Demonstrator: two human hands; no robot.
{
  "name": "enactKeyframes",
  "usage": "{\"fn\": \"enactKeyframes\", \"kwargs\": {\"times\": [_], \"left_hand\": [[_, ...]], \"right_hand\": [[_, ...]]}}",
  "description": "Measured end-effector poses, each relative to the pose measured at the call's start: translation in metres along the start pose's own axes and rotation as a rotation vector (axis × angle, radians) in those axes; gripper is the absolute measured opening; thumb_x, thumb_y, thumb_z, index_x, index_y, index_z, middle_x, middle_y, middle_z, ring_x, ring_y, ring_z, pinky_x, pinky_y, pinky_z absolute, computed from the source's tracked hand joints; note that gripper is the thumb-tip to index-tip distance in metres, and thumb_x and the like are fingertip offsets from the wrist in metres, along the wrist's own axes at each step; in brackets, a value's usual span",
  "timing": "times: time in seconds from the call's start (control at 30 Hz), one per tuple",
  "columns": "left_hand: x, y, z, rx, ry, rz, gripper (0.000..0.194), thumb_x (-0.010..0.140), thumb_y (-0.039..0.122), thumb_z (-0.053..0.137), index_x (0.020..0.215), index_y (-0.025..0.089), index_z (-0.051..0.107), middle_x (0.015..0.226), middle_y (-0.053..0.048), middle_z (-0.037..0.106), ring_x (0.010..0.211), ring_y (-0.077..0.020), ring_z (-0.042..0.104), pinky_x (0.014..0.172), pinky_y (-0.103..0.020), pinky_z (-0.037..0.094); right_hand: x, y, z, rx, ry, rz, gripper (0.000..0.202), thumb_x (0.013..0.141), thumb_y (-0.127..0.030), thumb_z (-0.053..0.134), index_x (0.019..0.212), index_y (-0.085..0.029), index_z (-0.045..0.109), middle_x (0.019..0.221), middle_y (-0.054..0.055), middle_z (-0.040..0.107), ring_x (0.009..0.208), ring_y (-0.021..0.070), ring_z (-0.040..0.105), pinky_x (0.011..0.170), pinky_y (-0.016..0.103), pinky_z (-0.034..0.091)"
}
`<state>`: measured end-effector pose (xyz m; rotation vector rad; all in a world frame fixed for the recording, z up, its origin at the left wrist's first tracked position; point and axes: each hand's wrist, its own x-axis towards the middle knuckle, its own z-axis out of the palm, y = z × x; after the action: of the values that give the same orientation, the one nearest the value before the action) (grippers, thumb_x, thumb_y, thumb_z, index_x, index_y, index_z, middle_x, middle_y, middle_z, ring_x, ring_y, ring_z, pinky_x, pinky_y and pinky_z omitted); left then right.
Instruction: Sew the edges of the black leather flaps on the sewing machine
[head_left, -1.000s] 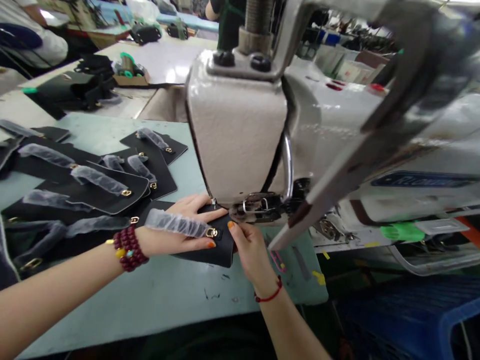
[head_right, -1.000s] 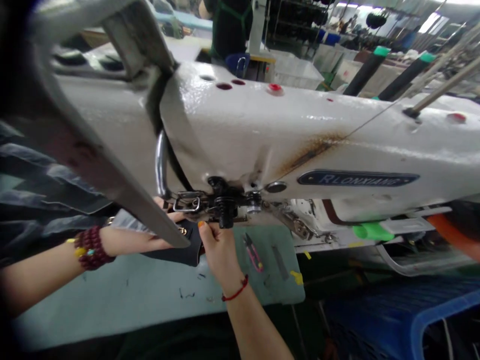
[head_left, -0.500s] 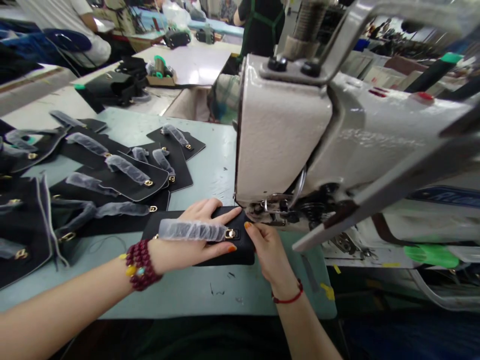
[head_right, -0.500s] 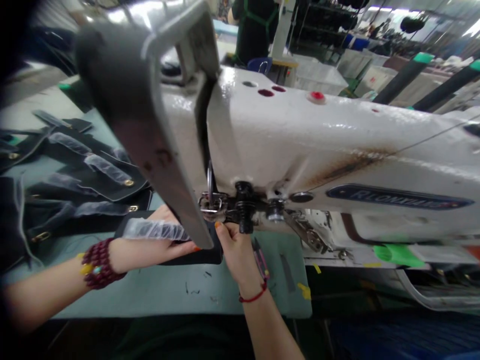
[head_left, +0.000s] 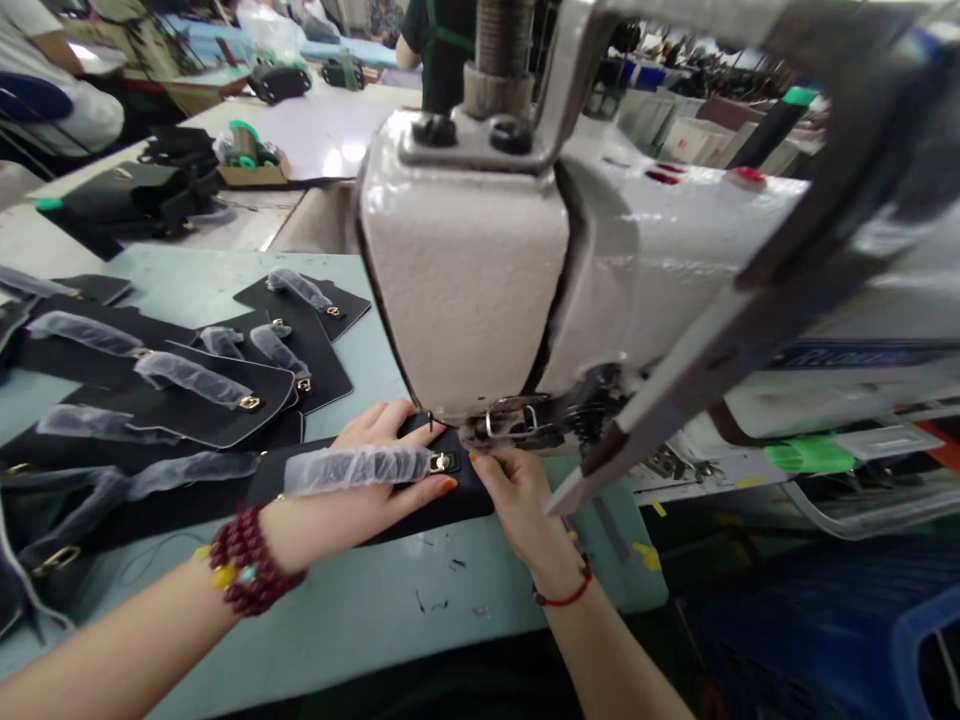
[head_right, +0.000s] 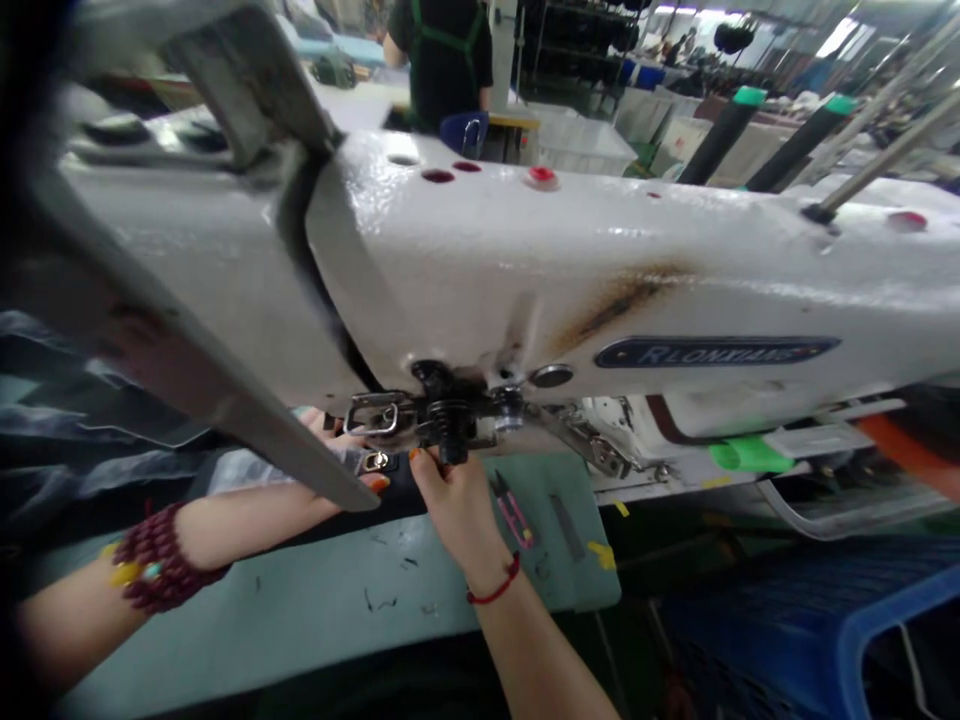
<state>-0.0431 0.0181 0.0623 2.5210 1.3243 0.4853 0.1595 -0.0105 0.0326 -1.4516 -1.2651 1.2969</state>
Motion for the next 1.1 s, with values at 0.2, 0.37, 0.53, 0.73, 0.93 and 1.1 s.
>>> {"fn": "enactKeyframes", "kwargs": {"times": [0.2,0.37,0.53,0.73,0.93,1.1], "left_hand": [[0.009,-0.008,-0.001,-0.017,-0.001,-0.025,0.037,0.087,0.054,0.061,0.112,0.029,0.07,0.118,-0.009,0.066,0.112,-0.0344,0.06,0.099,-0.049,0.049],[0.004,-0.014,0.013,-0.104,0.039,0.019,0.047,0.083,0.057,0.065,0.12,0.027,0.064,0.128,-0.011,0.062,0.118,-0.0349,0.057,0.102,-0.051,0.047],[0.007,-0.02,0.021,-0.015,0.002,0.051,0.038,0.085,0.057,0.061,0.109,0.029,0.069,0.119,-0.011,0.069,0.116,-0.0382,0.057,0.103,-0.059,0.042],[0.012,-0.012,0.008,0.12,0.0,0.073,0.037,0.09,0.057,0.056,0.112,0.029,0.068,0.109,-0.006,0.071,0.11,-0.0334,0.06,0.109,-0.056,0.038],[0.016,-0.008,0.002,0.161,-0.072,0.068,0.037,0.093,0.058,0.049,0.096,0.028,0.071,0.102,-0.006,0.073,0.103,-0.034,0.064,0.093,-0.054,0.048],[0.018,-0.006,-0.001,0.134,-0.043,0.043,0.042,0.092,0.059,0.05,0.109,0.027,0.07,0.104,-0.01,0.071,0.118,-0.0368,0.058,0.098,-0.05,0.046]], "right_hand": [[-0.006,-0.003,0.004,0.093,-0.016,0.088,0.038,0.088,-0.045,0.052,0.066,-0.016,0.059,0.059,0.0,0.053,0.049,0.0133,0.054,0.041,0.021,0.041],[-0.022,0.011,0.002,0.064,-0.061,-0.025,0.04,0.097,-0.048,0.05,0.075,-0.017,0.062,0.063,0.001,0.063,0.054,0.0135,0.063,0.048,0.02,0.039],[-0.02,0.039,0.005,-0.023,0.018,-0.117,0.038,0.1,-0.046,0.048,0.08,-0.018,0.065,0.071,0.004,0.071,0.065,0.0158,0.065,0.062,0.024,0.045],[-0.014,0.052,0.016,-0.031,0.065,-0.167,0.044,0.103,-0.046,0.041,0.076,-0.018,0.061,0.068,0.005,0.069,0.064,0.0162,0.066,0.064,0.024,0.046],[-0.021,0.043,0.019,0.018,0.044,-0.117,0.049,0.103,-0.049,0.04,0.067,-0.018,0.055,0.058,0.002,0.062,0.052,0.0118,0.058,0.055,0.021,0.043],[-0.025,0.035,0.02,0.119,0.027,-0.043,0.053,0.1,-0.053,0.042,0.062,-0.018,0.052,0.052,0.001,0.058,0.046,0.0094,0.054,0.049,0.018,0.041]]}}
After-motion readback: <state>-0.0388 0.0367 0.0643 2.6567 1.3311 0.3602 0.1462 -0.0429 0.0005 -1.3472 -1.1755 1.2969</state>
